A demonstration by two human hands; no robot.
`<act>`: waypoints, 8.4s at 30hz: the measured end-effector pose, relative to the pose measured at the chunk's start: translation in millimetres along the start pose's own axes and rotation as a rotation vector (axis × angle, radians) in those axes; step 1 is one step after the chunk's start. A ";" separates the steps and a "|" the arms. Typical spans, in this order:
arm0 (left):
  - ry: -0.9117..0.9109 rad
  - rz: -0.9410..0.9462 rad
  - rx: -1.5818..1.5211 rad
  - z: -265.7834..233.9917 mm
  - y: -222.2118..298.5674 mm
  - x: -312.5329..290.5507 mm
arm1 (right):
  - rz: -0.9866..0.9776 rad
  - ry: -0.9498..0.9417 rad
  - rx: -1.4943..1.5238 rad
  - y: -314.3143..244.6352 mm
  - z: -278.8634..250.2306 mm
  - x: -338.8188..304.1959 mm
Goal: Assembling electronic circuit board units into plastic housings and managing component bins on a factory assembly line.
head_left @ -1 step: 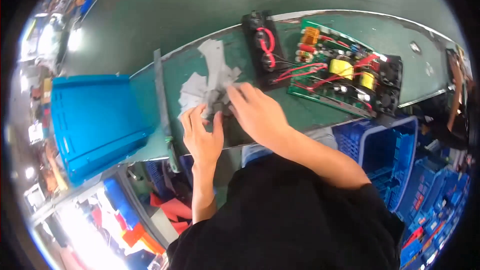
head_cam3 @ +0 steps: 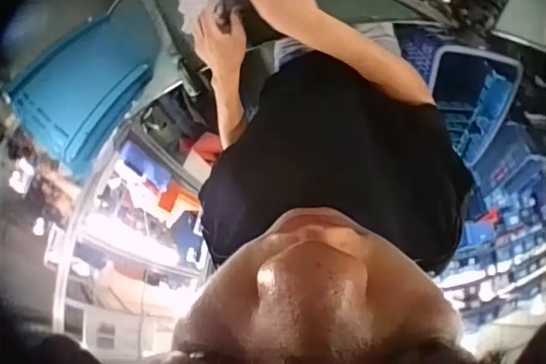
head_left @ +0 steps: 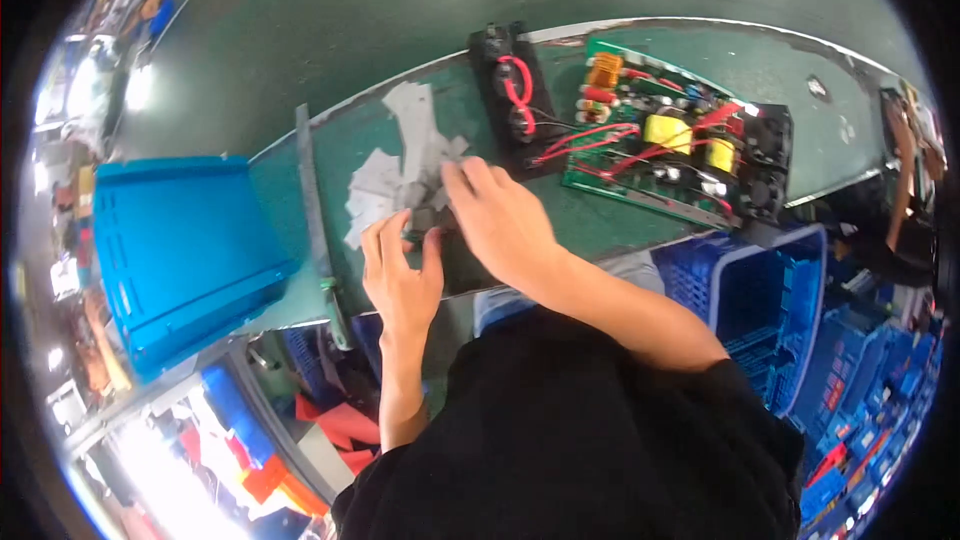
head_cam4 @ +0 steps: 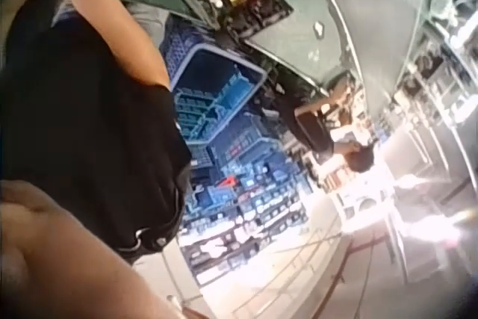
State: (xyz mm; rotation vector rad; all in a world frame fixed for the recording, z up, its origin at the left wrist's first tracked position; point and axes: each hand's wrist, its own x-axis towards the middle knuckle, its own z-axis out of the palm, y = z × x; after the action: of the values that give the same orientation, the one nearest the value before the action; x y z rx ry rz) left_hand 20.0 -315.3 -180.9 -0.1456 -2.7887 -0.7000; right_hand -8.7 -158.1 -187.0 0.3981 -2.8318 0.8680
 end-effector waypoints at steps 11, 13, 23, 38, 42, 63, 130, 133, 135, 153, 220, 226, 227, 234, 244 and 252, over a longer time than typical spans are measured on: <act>-0.106 0.009 -0.064 -2.1 3.3 6.8 | 0.191 -0.040 0.114 3.0 -4.9 15.4; -0.095 0.052 -0.035 2.6 0.0 6.6 | 0.095 0.029 0.080 9.7 -0.9 15.8; 0.046 0.100 -0.009 7.0 3.0 -2.1 | 0.034 0.200 0.402 15.2 -20.7 3.4; -0.074 -0.307 -0.473 -14.2 27.5 33.0 | 0.198 0.060 0.633 27.1 -104.3 -57.0; -0.095 -0.236 -0.670 -25.4 71.5 66.2 | 0.160 0.147 0.394 39.7 -149.7 -65.7; -0.558 0.890 -0.200 143.0 219.3 206.9 | 0.489 0.305 0.381 110.8 -204.4 -99.2; -0.500 0.951 -0.143 134.9 215.4 179.3 | 0.403 0.641 -0.035 125.8 -209.4 -122.1; -0.486 1.004 0.009 133.6 216.6 178.9 | 0.423 0.624 -0.066 119.5 -205.6 -131.4; -0.484 1.011 0.030 132.2 220.0 178.1 | 0.429 0.637 -0.063 118.5 -202.9 -135.4; 0.045 0.344 -0.238 33.3 157.6 89.4 | 0.748 0.648 0.461 167.9 -189.8 -159.4; 0.853 0.219 0.105 -235.8 -47.0 47.3 | -0.159 -0.036 0.857 -154.7 -204.0 166.3; 0.275 0.311 0.079 -297.7 7.3 110.4 | -0.497 0.054 0.674 -73.4 -287.8 105.6; 0.125 0.300 0.083 -294.8 26.1 109.9 | -0.786 0.120 0.290 -50.5 -302.6 97.2; -0.602 0.056 -0.526 -183.6 12.1 141.2 | -0.032 -0.184 0.850 8.8 -260.1 24.9; -0.304 -0.195 -0.665 -154.2 -27.3 90.7 | 0.561 0.475 0.373 173.8 -274.6 -46.4; -0.080 -0.574 -0.944 -150.4 -53.5 26.0 | 0.953 -0.020 0.624 194.6 -218.1 -117.1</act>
State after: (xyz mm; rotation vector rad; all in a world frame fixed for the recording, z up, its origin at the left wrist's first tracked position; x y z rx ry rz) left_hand 20.7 -433.0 -70.1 0.4792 -2.3041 -2.1210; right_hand 60.2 144.9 -136.5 -0.9815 -2.6144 1.8877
